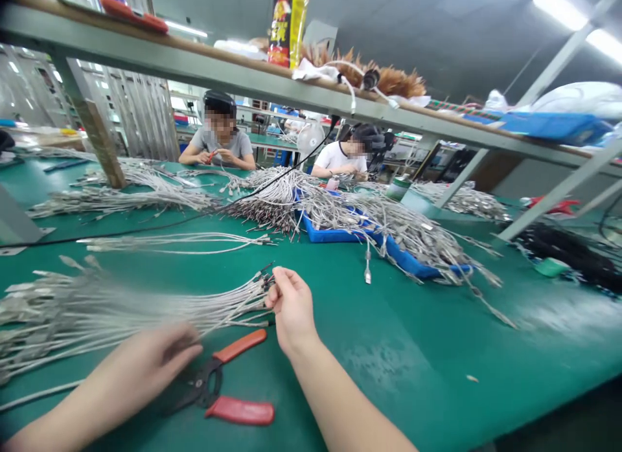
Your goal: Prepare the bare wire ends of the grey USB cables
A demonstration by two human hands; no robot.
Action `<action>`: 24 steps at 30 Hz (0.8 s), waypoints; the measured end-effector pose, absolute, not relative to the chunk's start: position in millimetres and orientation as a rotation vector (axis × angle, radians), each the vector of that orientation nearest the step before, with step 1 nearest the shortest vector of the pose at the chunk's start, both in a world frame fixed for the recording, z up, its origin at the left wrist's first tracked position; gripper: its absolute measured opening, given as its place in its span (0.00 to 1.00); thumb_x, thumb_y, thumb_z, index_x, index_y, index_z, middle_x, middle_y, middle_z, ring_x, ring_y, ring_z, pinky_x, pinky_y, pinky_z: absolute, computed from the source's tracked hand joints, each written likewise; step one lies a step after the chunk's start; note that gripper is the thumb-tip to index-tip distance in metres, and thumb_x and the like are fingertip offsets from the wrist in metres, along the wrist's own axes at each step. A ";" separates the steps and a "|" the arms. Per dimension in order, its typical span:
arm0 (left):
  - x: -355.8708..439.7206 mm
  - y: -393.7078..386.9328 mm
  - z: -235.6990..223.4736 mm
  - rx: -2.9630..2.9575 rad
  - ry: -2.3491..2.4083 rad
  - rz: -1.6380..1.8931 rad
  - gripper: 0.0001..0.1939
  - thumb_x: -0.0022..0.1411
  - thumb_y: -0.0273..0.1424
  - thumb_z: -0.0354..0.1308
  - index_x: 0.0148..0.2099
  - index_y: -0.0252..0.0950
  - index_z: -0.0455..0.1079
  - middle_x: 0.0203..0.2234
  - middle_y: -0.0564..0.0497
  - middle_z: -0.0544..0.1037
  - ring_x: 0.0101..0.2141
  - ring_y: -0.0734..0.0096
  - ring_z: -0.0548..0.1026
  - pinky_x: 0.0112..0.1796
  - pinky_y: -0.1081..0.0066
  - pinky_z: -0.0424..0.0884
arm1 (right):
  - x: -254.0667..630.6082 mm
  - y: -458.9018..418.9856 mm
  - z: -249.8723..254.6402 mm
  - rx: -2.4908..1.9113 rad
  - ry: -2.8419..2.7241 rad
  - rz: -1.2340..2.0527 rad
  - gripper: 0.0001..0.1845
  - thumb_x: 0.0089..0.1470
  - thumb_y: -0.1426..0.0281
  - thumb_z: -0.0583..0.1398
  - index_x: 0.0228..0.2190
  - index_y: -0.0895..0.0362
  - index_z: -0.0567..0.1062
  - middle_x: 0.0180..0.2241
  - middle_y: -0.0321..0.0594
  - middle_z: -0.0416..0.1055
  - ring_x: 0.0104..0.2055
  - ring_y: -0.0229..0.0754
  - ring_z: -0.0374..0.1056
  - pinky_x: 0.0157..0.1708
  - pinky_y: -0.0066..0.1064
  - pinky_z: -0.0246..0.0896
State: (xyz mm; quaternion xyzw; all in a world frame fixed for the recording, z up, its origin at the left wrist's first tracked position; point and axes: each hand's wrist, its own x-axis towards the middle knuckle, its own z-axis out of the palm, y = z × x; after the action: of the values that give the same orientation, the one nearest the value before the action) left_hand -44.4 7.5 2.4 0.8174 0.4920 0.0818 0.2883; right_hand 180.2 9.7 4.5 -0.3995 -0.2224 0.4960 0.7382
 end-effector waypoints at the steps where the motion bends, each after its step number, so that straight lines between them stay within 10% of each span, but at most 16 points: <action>1: -44.7 9.0 3.6 2.199 1.337 0.193 0.11 0.64 0.37 0.48 0.35 0.40 0.68 0.27 0.53 0.76 0.30 0.65 0.72 0.31 0.71 0.57 | 187.1 14.0 4.1 -0.870 -0.470 1.060 0.16 0.41 0.66 0.73 0.28 0.58 0.73 0.18 0.28 0.62 0.18 0.31 0.55 0.17 0.23 0.53; 8: -48.1 16.6 5.7 2.217 1.340 0.182 0.16 0.64 0.40 0.46 0.32 0.37 0.66 0.26 0.51 0.75 0.30 0.65 0.71 0.32 0.70 0.58 | 254.3 41.8 -5.4 -0.915 -0.312 0.852 0.07 0.62 0.69 0.60 0.36 0.61 0.72 0.28 0.32 0.67 0.22 0.31 0.62 0.20 0.23 0.61; 15: -60.9 29.3 7.6 2.219 1.269 0.177 0.18 0.62 0.45 0.48 0.35 0.37 0.71 0.31 0.49 0.77 0.34 0.61 0.73 0.34 0.68 0.64 | 294.3 57.2 -22.0 -1.016 -0.157 0.743 0.14 0.63 0.66 0.60 0.48 0.60 0.71 0.44 0.44 0.71 0.39 0.42 0.71 0.36 0.36 0.72; 24: -81.5 56.3 85.1 2.603 1.557 0.023 0.21 0.66 0.41 0.43 0.45 0.42 0.76 0.44 0.49 0.80 0.41 0.61 0.77 0.40 0.69 0.69 | 277.2 61.9 -28.6 -1.009 -0.290 0.921 0.11 0.63 0.68 0.60 0.45 0.61 0.72 0.40 0.41 0.72 0.34 0.39 0.71 0.31 0.32 0.71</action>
State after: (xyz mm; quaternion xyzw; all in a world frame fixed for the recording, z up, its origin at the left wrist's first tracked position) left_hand -81.5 56.3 85.1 0.8568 0.5127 0.0077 0.0542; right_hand 277.2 61.9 -28.6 -0.4645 -0.1336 0.4241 0.7658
